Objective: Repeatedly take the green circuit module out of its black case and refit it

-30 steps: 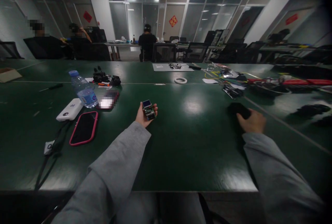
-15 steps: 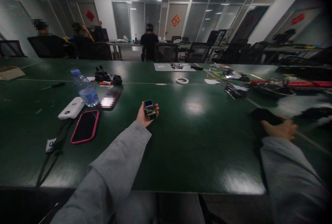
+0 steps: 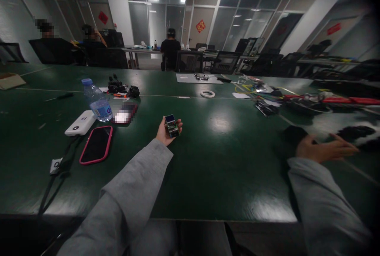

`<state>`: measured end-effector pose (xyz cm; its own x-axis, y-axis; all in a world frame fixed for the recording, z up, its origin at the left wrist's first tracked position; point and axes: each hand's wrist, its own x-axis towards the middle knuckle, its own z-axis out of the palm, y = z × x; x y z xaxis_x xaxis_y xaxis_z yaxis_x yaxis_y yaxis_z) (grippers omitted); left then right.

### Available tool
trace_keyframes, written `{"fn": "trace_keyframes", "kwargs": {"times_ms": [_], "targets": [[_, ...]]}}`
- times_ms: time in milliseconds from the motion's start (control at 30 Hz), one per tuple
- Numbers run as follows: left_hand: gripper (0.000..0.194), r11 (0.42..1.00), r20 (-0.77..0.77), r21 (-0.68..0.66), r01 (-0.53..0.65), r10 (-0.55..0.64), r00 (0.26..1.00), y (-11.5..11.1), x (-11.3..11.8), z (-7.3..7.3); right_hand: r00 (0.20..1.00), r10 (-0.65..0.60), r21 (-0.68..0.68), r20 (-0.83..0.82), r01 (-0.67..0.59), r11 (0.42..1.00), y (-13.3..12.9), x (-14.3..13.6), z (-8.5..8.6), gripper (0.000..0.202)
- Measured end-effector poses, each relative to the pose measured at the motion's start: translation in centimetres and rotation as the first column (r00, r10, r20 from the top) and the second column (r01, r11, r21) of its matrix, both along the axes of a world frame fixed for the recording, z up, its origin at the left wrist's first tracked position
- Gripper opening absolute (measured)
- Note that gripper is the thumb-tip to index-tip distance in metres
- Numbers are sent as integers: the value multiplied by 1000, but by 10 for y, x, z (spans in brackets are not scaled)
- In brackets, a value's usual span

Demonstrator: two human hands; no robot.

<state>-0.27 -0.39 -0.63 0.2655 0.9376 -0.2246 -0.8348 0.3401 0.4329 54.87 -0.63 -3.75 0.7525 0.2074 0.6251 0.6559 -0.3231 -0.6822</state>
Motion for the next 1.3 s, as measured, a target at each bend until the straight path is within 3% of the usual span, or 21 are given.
{"fn": "trace_keyframes", "kwargs": {"times_ms": [67,100,133,167,200,300,333,367,400,467,567,667,733,967,1033,1200,1300], "targets": [[46,1000,4,13,4,-4,1000,-1,1,2,994,114,44,-1,-114,993,-7,-62,22,56],[46,1000,7,29,11,-11,1000,-2,1,3,965,261,49,2,-261,964,-10,-98,32,50],[46,999,7,45,19,-19,1000,-3,2,3,892,446,73,-70,-441,894,-12,-135,39,45],[46,998,5,62,28,-29,1000,-3,2,3,743,639,104,-199,-633,767,-15,-172,43,42],[47,996,1,76,36,-37,999,-4,2,3,639,724,97,-259,-728,678,-17,-209,44,38],[48,994,-20,100,50,-48,999,-2,2,0,339,849,73,-404,-914,400,-24,-310,34,40],[48,993,-29,106,48,-46,999,-1,2,-1,212,863,96,-458,-954,285,-26,-338,30,43],[50,992,-40,113,51,-47,998,0,3,-2,-27,836,224,-548,-968,115,-28,-362,27,43],[52,991,-57,116,64,-57,997,1,3,-3,-210,779,351,-591,-936,14,-30,-383,25,43],[59,987,-109,120,111,-98,989,2,3,-3,-444,646,511,-621,-854,-96,-31,-409,25,44],[65,974,-172,128,185,-162,972,0,4,0,-586,483,614,-651,-780,-118,-28,-418,33,46],[62,962,-162,156,225,-200,966,-5,8,5,-642,356,676,-679,-736,-35,-22,-405,42,49],[59,956,-146,169,241,-217,965,-9,11,8,-666,319,702,-674,-712,-1,-20,-396,45,50],[52,967,-202,116,225,-198,959,-15,19,9,-802,254,833,-541,-552,34,-21,-389,39,43],[50,970,-219,109,218,-191,957,-17,17,11,-818,236,847,-525,-529,52,-23,-391,37,42],[41,928,-227,260,268,-211,951,-23,8,17,-812,217,832,-542,-554,3,-29,-396,37,46],[38,915,-229,280,290,-229,946,-22,7,17,-827,198,845,-527,-534,16,-31,-396,36,46]]}}
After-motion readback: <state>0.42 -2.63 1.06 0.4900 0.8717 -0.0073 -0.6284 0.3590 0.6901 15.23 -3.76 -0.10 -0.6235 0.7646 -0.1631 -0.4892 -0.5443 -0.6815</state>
